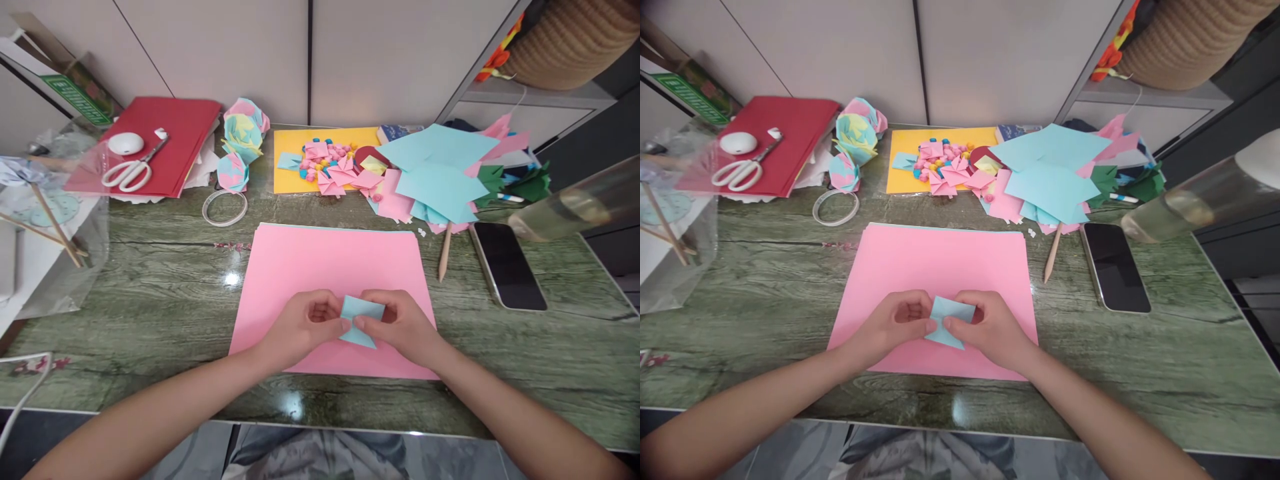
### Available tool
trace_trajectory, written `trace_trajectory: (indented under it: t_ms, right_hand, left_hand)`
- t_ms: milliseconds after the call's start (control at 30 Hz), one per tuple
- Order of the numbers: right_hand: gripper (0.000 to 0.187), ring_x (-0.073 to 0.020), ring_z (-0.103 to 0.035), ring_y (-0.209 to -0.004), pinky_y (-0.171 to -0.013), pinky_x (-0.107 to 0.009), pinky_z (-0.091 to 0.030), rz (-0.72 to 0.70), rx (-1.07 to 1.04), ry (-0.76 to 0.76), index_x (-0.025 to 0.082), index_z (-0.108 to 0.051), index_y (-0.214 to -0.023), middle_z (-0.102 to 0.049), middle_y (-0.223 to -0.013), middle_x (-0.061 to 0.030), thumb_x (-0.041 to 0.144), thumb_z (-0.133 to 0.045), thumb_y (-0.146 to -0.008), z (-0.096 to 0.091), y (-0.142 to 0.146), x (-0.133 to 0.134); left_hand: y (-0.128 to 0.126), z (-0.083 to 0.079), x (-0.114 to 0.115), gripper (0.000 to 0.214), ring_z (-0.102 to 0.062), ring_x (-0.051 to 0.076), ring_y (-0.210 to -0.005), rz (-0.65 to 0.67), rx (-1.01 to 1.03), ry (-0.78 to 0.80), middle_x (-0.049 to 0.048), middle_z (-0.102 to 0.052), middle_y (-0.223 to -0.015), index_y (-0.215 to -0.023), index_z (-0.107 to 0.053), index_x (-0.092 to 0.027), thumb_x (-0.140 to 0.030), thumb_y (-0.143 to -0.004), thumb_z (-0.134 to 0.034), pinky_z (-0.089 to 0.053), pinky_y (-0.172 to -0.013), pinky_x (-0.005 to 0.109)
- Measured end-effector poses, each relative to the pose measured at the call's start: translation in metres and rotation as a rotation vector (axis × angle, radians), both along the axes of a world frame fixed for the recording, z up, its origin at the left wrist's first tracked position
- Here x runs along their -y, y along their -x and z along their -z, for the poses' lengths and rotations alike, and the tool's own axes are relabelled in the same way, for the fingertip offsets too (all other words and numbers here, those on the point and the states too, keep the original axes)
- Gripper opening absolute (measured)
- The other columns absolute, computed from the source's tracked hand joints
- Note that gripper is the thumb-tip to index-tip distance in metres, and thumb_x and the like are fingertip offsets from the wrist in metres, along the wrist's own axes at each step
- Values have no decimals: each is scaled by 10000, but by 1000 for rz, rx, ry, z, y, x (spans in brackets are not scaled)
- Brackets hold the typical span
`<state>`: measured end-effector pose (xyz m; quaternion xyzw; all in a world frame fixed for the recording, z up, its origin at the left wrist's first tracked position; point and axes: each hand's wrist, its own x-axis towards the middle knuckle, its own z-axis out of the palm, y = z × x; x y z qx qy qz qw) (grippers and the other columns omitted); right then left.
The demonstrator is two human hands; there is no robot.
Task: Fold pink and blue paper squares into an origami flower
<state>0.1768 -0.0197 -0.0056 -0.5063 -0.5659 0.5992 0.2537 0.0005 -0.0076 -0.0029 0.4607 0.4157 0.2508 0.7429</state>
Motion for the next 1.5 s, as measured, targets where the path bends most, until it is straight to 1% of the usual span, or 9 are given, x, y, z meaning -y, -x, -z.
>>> trace_trajectory:
  t_ms: [167,233,367,500,667,933,1133,1333,1500]
  right_hand:
    - [185,-94,-377,-537,-494,-209,-307,-19,-21,-10,166,-469,-594,-397,-546,39,273,-543,-726,-4,0,0]
    - [128,-117,-443,-618,-543,-219,-358,0,-83,-35,175,-507,-725,-473,-669,15,296,-550,-724,-5,0,-1]
    - [317,-165,-478,-818,-692,-287,-409,215,-69,-280,224,-438,-983,-472,-940,-38,274,-578,-703,-5,-1,1]
    - [153,-167,-443,-784,-703,-302,-384,296,185,-560,216,-500,-798,-434,-812,-19,210,-602,-684,-5,-2,4]
    - [76,-155,-452,-724,-653,-291,-378,217,277,-511,205,-517,-681,-442,-742,-8,202,-587,-709,-10,-1,4]
    - [35,-166,-488,-728,-668,-319,-372,252,410,-624,212,-570,-696,-485,-740,-18,211,-605,-699,-10,1,8]
    - [52,-152,-502,-695,-652,-322,-343,234,481,-900,208,-586,-703,-520,-696,-9,164,-611,-690,-8,3,9]
    - [119,-136,-510,-666,-645,-319,-333,186,501,-1118,211,-597,-709,-569,-689,2,114,-637,-653,-4,2,8]
    - [189,-118,-514,-646,-634,-308,-328,102,558,-1354,231,-612,-771,-612,-672,18,90,-650,-652,3,-5,8]
  left_hand:
    - [1,0,1,176,-405,75,-530,2,-31,-10,-25,-453,-553,-596,-514,-123,-252,-685,-594,-316,-513,205]
    - [2,0,1,187,-405,73,-527,-36,-30,-21,-27,-449,-555,-599,-507,-127,-267,-687,-595,-314,-506,201]
    - [2,0,-2,198,-431,70,-530,-173,-44,-79,-34,-458,-554,-600,-496,-136,-279,-695,-594,-344,-519,189]
    - [0,3,-3,168,-513,83,-570,-233,5,-42,-22,-541,-595,-658,-522,-139,-281,-697,-601,-412,-573,199]
    - [-2,7,1,169,-576,114,-671,-239,124,74,-7,-596,-692,-702,-496,-143,-241,-677,-632,-484,-694,288]
    - [-4,6,3,167,-576,128,-699,-167,103,21,-5,-598,-722,-727,-518,-141,-212,-654,-650,-470,-693,274]
    - [-5,4,2,215,-570,142,-708,-72,56,29,37,-626,-756,-843,-614,-103,-258,-694,-606,-472,-704,275]
    - [-2,5,3,223,-587,161,-723,-97,50,69,42,-646,-762,-813,-638,-104,-288,-693,-605,-496,-727,313]
    - [-1,8,1,215,-596,145,-709,-113,93,103,33,-650,-757,-830,-642,-114,-278,-693,-612,-509,-694,277]
